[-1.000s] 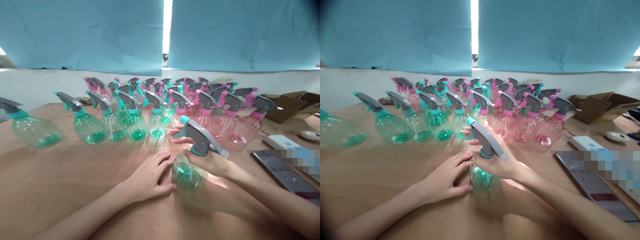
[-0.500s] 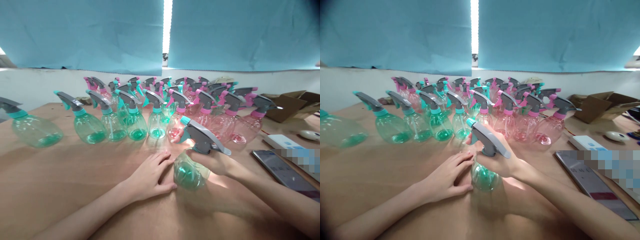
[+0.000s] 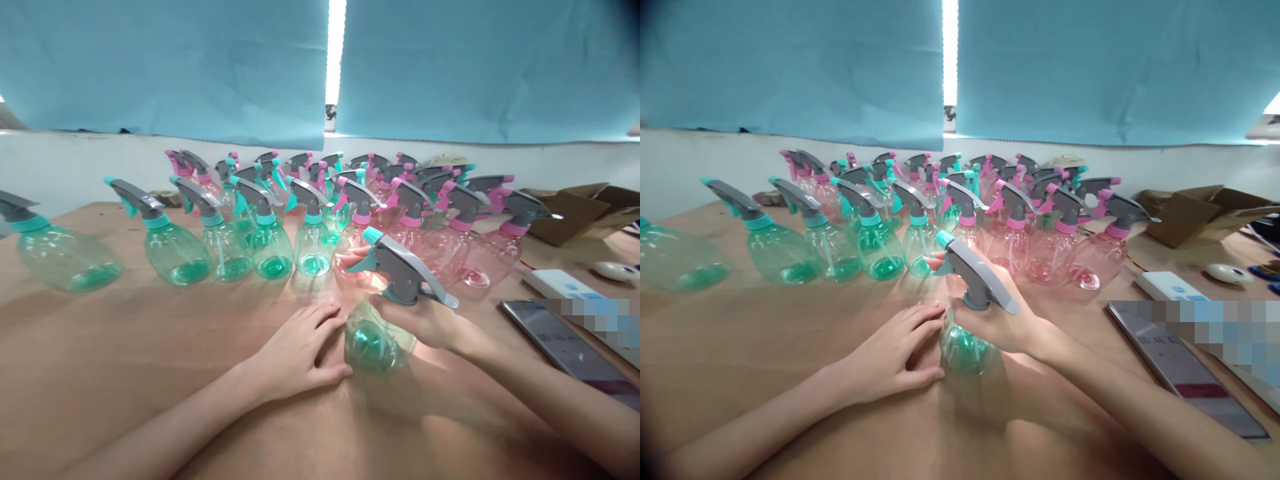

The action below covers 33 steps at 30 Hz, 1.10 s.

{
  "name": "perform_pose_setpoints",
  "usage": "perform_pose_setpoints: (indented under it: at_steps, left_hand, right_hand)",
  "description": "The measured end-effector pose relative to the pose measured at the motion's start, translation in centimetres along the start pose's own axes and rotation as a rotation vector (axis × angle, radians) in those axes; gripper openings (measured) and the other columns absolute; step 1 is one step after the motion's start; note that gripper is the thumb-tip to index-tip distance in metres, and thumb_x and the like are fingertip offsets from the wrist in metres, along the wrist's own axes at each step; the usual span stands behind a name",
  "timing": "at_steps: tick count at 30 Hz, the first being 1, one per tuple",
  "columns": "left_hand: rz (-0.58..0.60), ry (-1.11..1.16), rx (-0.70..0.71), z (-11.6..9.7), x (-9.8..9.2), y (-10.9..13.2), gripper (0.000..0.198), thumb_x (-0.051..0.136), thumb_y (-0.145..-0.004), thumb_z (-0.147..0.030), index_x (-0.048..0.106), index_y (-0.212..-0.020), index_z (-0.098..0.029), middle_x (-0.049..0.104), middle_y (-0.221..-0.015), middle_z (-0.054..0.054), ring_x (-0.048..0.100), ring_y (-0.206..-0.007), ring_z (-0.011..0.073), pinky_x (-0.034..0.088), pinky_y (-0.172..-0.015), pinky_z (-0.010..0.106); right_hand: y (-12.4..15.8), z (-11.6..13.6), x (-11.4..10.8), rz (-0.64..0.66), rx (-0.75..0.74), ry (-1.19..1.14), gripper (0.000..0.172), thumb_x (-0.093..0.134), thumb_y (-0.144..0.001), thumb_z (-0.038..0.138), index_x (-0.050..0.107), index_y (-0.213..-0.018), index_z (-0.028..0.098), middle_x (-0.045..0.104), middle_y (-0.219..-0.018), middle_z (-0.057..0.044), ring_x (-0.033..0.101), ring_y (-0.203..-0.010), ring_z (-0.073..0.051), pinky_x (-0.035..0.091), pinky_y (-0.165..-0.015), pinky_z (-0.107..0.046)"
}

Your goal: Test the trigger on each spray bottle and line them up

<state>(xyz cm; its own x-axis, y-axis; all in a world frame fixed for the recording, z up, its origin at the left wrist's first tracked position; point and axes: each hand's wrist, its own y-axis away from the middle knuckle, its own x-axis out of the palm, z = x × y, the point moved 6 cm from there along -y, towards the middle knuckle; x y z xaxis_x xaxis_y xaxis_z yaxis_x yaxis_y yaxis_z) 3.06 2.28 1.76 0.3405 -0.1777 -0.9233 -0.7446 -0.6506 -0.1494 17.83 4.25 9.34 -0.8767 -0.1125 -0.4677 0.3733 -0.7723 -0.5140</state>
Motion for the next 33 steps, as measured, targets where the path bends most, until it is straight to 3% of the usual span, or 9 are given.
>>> perform_pose_setpoints:
  at_steps: [3, 7, 9, 16, 25, 33]
  left_hand:
    - [-0.01, 0.013, -0.002, 0.0, -0.1, -0.04, 0.061, 0.066, -0.083, -0.047, 0.049, -0.132, -0.016, 0.045, -0.142, 0.018, 0.038, -0.133, 0.0349, 0.034, -0.107, 0.052]
    - [-0.011, 0.015, 0.002, 0.04, -0.07, -0.04, 0.061, 0.066, -0.082, -0.048, 0.05, -0.131, -0.016, 0.046, -0.142, 0.018, 0.038, -0.133, 0.0356, 0.034, -0.107, 0.053]
    - [-0.011, 0.012, 0.001, 0.05, -0.05, -0.04, 0.061, 0.066, -0.082, -0.048, 0.05, -0.131, -0.016, 0.045, -0.142, 0.018, 0.038, -0.133, 0.0354, 0.034, -0.107, 0.052]
    - [0.013, -0.007, -0.008, -0.02, -0.05, -0.16, 0.06, 0.066, -0.083, -0.048, 0.05, -0.13, -0.015, 0.045, -0.142, 0.018, 0.038, -0.134, 0.0343, 0.034, -0.107, 0.051]
    - [0.006, -0.006, -0.005, 0.04, -0.07, -0.11, 0.06, 0.066, -0.082, -0.049, 0.051, -0.13, -0.016, 0.045, -0.142, 0.018, 0.038, -0.134, 0.0351, 0.034, -0.107, 0.051]
    - [0.006, -0.002, 0.005, 0.06, -0.08, -0.19, 0.059, 0.065, -0.083, -0.049, 0.051, -0.129, -0.015, 0.046, -0.141, 0.018, 0.038, -0.133, 0.0344, 0.033, -0.108, 0.05]
  right_hand:
    - [-0.01, -0.12, 0.36, 0.028, 0.029, -0.104, 0.058, 0.05, -0.072, 0.008, 0.048, -0.128, 0.026, 0.062, -0.127, -0.004, 0.067, -0.101, -0.024, 0.06, -0.064, -0.032]
    - [-0.22, 0.32, 0.43, 0.018, 0.025, -0.153, 0.057, 0.051, -0.075, 0.008, 0.048, -0.129, 0.026, 0.061, -0.129, -0.005, 0.06, -0.117, -0.025, 0.057, -0.091, -0.04]
    - [-0.3, 0.47, 0.43, 0.018, 0.01, -0.17, 0.055, 0.051, -0.075, 0.008, 0.05, -0.126, 0.026, 0.061, -0.128, -0.005, 0.059, -0.118, -0.024, 0.055, -0.095, -0.041]
    - [-0.14, -0.28, 0.51, 0.045, 0.081, -0.206, 0.054, 0.053, -0.075, 0.006, 0.049, -0.125, 0.027, 0.06, -0.13, -0.004, 0.07, -0.095, -0.02, 0.062, -0.078, -0.034]
    - [-0.39, 0.13, 0.47, 0.033, 0.077, -0.199, 0.05, 0.052, -0.072, 0.007, 0.051, -0.118, 0.027, 0.064, -0.124, -0.003, 0.07, -0.081, -0.018, 0.063, -0.078, -0.037]
    - [-0.5, 0.28, 0.48, 0.028, 0.082, -0.195, 0.05, 0.051, -0.07, 0.007, 0.052, -0.116, 0.027, 0.064, -0.123, -0.004, 0.071, -0.081, -0.019, 0.062, -0.078, -0.038]
